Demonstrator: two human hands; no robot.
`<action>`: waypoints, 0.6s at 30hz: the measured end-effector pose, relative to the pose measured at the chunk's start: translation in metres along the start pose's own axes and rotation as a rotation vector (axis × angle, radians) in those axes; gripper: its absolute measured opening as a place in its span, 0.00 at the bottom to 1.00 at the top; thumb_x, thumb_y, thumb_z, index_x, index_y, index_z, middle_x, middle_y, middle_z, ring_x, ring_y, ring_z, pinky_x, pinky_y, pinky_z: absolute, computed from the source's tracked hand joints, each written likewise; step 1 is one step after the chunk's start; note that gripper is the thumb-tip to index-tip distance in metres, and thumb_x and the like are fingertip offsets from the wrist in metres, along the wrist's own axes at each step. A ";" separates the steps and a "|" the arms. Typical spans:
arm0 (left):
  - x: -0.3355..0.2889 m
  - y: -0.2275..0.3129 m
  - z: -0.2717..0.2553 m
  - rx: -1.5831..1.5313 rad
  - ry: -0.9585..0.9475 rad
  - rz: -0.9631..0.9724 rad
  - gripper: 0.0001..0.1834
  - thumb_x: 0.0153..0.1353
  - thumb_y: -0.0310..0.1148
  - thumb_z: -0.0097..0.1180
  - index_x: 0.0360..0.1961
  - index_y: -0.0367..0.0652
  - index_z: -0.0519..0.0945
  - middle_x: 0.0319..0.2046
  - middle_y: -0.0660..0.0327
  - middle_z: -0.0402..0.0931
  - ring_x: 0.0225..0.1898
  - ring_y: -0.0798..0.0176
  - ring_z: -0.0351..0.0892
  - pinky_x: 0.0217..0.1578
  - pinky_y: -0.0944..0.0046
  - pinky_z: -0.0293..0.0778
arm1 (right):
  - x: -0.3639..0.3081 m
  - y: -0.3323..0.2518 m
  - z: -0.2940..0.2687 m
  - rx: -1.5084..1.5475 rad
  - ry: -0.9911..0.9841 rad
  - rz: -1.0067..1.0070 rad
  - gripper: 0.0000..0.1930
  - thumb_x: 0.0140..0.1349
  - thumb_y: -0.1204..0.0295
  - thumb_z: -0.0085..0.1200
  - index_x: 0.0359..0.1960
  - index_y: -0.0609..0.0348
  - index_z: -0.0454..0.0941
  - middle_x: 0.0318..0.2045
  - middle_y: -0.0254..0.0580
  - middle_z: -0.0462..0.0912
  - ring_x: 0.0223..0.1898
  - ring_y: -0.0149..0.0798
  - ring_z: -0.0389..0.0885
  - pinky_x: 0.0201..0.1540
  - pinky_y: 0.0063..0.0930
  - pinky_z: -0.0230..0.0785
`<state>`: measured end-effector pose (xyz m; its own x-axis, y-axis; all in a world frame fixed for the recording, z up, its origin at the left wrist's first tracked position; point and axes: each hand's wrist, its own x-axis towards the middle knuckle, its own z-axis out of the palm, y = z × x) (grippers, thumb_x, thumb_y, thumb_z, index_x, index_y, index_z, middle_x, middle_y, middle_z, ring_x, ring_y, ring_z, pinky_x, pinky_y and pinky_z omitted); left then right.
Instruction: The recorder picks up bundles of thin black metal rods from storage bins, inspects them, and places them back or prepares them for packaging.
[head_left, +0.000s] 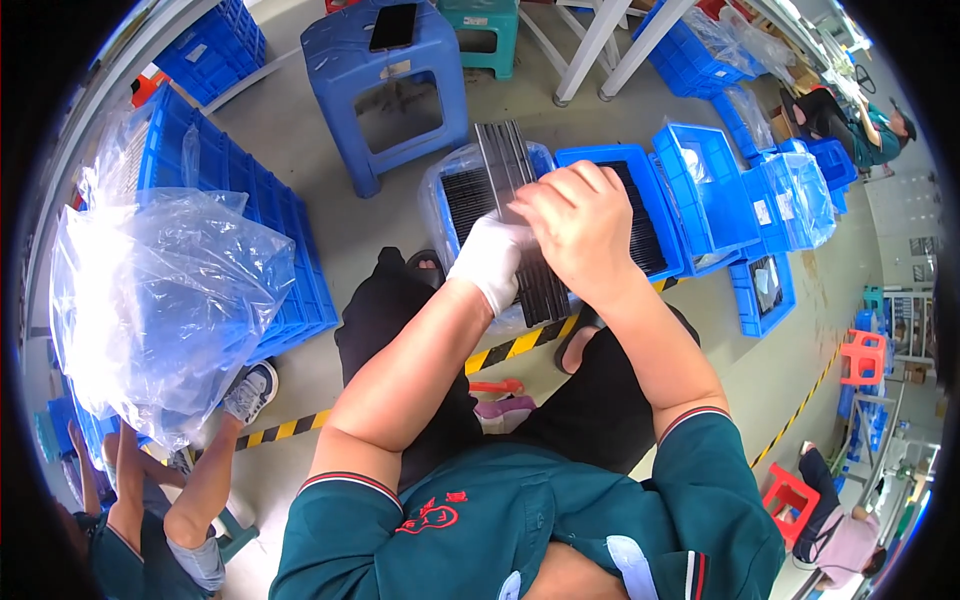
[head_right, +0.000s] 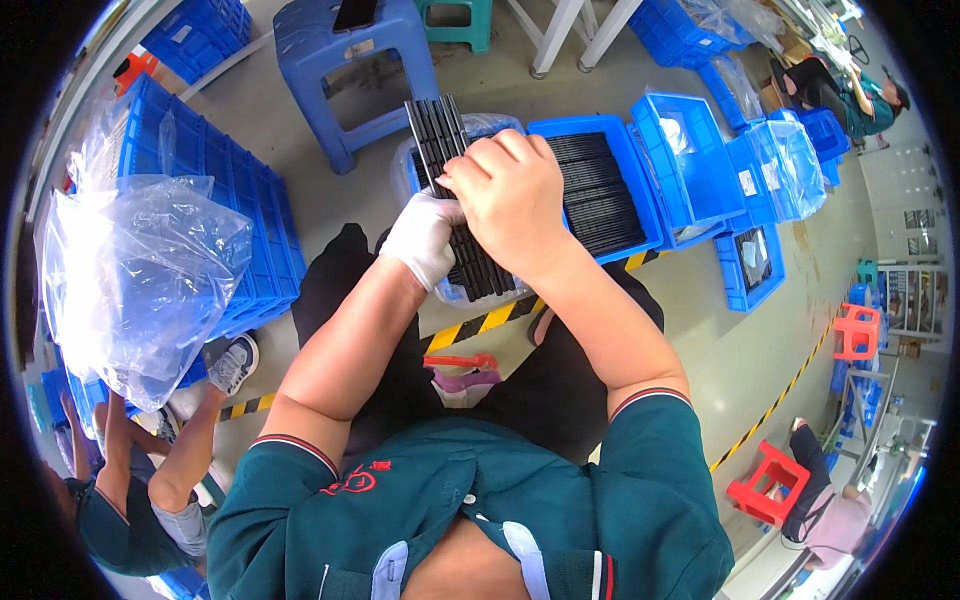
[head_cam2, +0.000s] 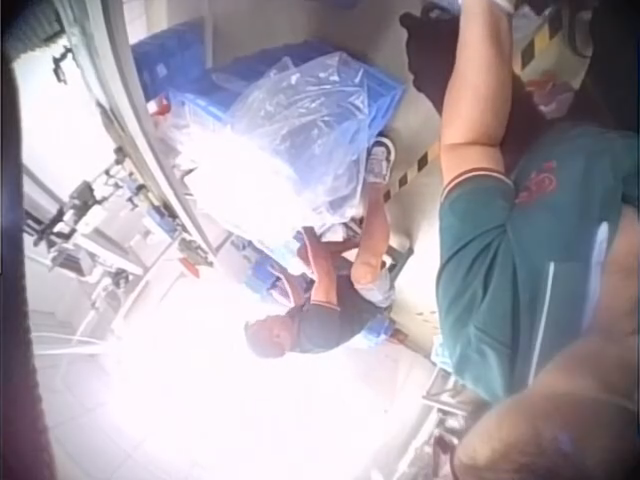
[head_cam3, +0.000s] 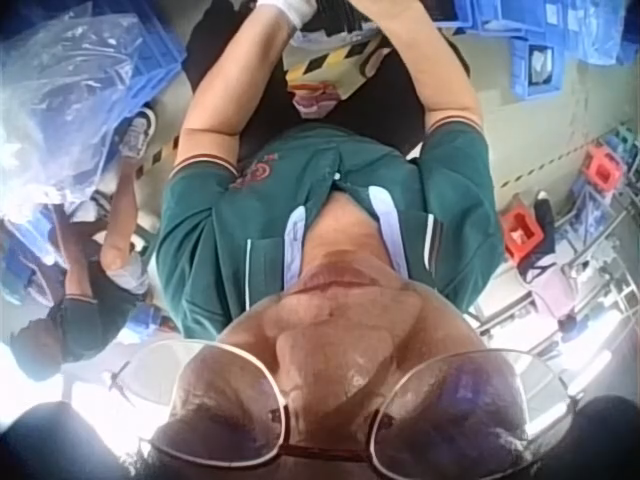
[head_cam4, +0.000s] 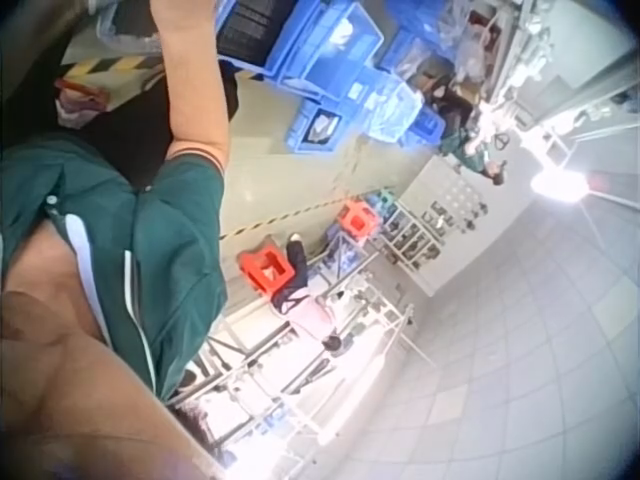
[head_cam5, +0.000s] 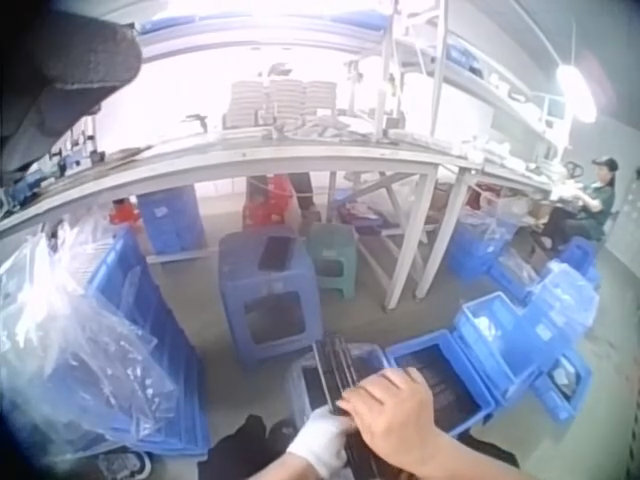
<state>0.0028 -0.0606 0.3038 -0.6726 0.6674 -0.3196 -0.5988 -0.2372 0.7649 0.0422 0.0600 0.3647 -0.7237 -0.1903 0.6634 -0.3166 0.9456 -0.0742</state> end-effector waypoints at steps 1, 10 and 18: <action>0.000 0.000 -0.001 0.001 0.000 0.003 0.09 0.56 0.24 0.57 0.39 0.39 0.77 0.33 0.63 0.77 0.35 0.69 0.77 0.37 0.67 0.73 | -0.001 0.004 0.001 0.000 0.006 0.006 0.05 0.47 0.70 0.64 0.26 0.53 0.80 0.25 0.32 0.78 0.31 0.39 0.75 0.33 0.32 0.65; 0.001 0.003 -0.001 -0.028 0.000 0.040 0.10 0.54 0.22 0.57 0.39 0.38 0.77 0.33 0.63 0.77 0.36 0.69 0.77 0.38 0.67 0.73 | -0.003 0.007 -0.001 0.030 0.011 0.069 0.05 0.47 0.72 0.64 0.27 0.55 0.80 0.26 0.34 0.79 0.30 0.40 0.75 0.34 0.33 0.66; 0.005 0.001 -0.002 -0.152 -0.010 -0.006 0.10 0.54 0.22 0.57 0.39 0.37 0.77 0.33 0.63 0.77 0.36 0.69 0.77 0.39 0.67 0.72 | -0.003 0.012 0.003 0.052 0.009 0.049 0.06 0.47 0.70 0.64 0.25 0.55 0.81 0.25 0.34 0.81 0.29 0.39 0.76 0.34 0.33 0.67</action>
<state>-0.0018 -0.0590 0.3020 -0.6646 0.6763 -0.3177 -0.6623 -0.3364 0.6694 0.0385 0.0708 0.3595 -0.7340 -0.1414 0.6643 -0.3123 0.9388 -0.1453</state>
